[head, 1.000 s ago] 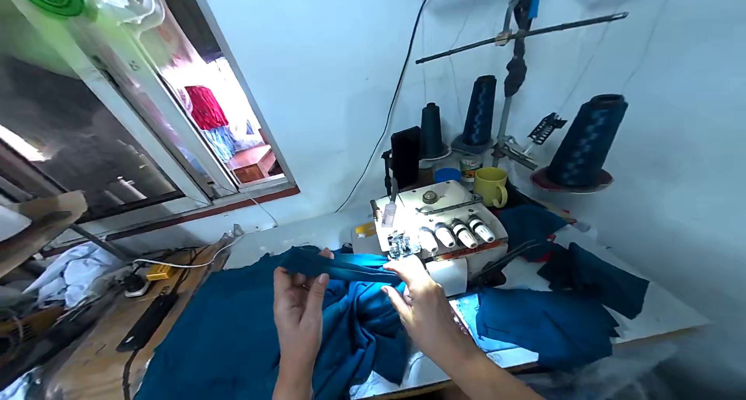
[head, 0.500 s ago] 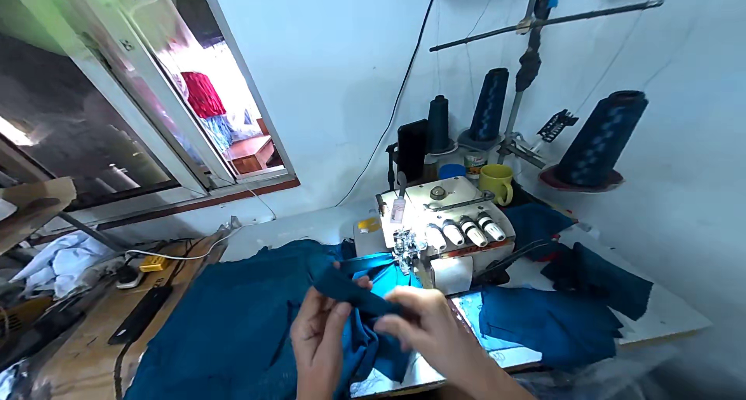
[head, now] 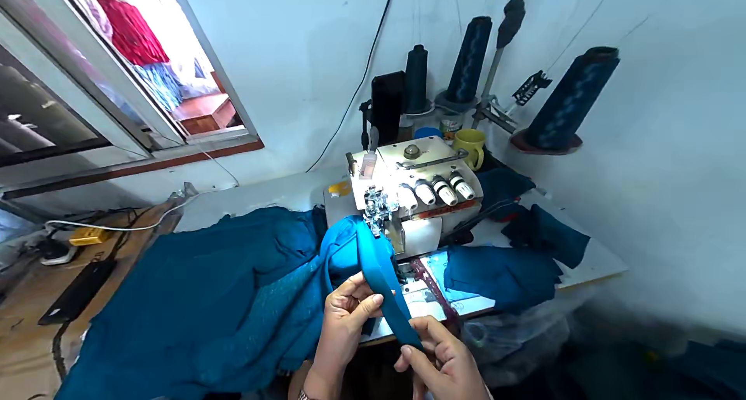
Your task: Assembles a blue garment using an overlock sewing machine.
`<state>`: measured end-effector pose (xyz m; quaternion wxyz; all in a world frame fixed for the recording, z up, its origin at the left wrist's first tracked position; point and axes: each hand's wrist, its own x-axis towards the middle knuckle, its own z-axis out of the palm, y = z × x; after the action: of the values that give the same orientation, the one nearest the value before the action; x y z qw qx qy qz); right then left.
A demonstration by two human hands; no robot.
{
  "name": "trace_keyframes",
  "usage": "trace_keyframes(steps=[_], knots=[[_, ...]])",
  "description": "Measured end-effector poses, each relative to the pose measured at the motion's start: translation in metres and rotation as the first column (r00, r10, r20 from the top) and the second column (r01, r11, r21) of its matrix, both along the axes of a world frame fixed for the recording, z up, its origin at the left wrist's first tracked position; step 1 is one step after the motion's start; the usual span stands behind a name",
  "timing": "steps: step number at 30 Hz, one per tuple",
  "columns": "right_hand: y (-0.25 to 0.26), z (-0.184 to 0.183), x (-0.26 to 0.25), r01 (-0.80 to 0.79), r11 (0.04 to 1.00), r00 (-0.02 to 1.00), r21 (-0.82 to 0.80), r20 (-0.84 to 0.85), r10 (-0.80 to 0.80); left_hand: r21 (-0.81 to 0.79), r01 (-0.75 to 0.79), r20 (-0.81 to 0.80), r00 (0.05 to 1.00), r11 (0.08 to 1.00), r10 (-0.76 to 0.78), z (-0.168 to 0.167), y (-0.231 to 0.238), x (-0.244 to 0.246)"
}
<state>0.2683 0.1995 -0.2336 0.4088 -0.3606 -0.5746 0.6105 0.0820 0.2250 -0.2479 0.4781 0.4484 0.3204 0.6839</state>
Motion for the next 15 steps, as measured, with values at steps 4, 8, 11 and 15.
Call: trace_keyframes(steps=[4,8,11,15], knots=[[-0.007,0.006,0.004,-0.057,0.99,0.998,0.125,0.024,0.054,0.141,-0.04,-0.437,0.894,0.989,0.098,0.001,-0.008,-0.01],[0.006,0.035,0.0,-0.081,0.857,0.992,0.509,-0.043,0.119,0.419,-0.055,-0.882,-0.261,0.906,0.392,0.002,-0.012,-0.051],[0.023,0.054,-0.025,-0.139,0.768,0.977,0.625,-0.038,0.208,0.269,0.017,-0.825,-0.512,0.963,0.239,0.022,-0.036,-0.07],[0.05,0.055,-0.062,-0.366,0.775,0.928,0.515,0.261,0.265,0.083,0.218,-0.915,-0.369,0.972,0.161,0.083,-0.068,-0.069]])
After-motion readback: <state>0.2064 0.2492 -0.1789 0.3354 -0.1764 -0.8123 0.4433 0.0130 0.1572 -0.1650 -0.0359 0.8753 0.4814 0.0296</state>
